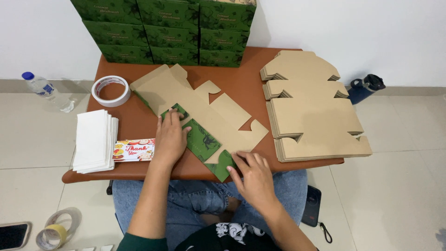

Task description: Assembling a cardboard gift box by folding a flat template and applying a decorative sticker.

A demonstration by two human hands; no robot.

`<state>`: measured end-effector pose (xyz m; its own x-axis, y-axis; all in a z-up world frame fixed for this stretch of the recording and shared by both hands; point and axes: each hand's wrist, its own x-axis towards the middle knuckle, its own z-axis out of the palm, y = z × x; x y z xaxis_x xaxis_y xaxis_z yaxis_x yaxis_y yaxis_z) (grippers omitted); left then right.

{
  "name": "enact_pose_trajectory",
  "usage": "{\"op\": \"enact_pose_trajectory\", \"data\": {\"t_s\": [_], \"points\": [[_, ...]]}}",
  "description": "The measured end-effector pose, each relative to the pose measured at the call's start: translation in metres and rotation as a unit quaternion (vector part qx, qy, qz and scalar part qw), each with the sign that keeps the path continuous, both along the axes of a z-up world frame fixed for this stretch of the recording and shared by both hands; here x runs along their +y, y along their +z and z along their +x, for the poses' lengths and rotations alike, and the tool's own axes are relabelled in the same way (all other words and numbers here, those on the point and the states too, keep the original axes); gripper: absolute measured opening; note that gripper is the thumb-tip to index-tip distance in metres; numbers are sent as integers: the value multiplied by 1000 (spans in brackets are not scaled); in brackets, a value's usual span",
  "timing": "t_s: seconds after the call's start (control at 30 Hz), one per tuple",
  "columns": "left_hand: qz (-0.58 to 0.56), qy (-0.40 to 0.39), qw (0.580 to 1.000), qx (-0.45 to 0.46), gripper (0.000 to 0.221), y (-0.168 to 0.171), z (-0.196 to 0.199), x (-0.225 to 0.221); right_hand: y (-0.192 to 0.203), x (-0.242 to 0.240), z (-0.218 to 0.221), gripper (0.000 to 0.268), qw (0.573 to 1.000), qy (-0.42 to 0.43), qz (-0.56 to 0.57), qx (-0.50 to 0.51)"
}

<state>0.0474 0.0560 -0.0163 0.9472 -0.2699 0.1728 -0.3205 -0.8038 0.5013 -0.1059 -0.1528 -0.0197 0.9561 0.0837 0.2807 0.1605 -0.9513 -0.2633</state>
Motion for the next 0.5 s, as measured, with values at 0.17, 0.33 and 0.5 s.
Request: {"op": "enact_pose_trajectory", "data": {"t_s": [0.17, 0.33, 0.5], "points": [[16, 1, 1000, 3, 55, 18, -53, -31, -4, 6, 0, 39, 999, -12, -1, -30], [68, -57, 992, -86, 74, -33, -80, -56, -1, 6, 0, 37, 997, -6, -14, -70], [79, -76, 993, -52, 93, -24, -82, -52, 16, -27, 24, 51, 996, -73, 16, -47]]}}
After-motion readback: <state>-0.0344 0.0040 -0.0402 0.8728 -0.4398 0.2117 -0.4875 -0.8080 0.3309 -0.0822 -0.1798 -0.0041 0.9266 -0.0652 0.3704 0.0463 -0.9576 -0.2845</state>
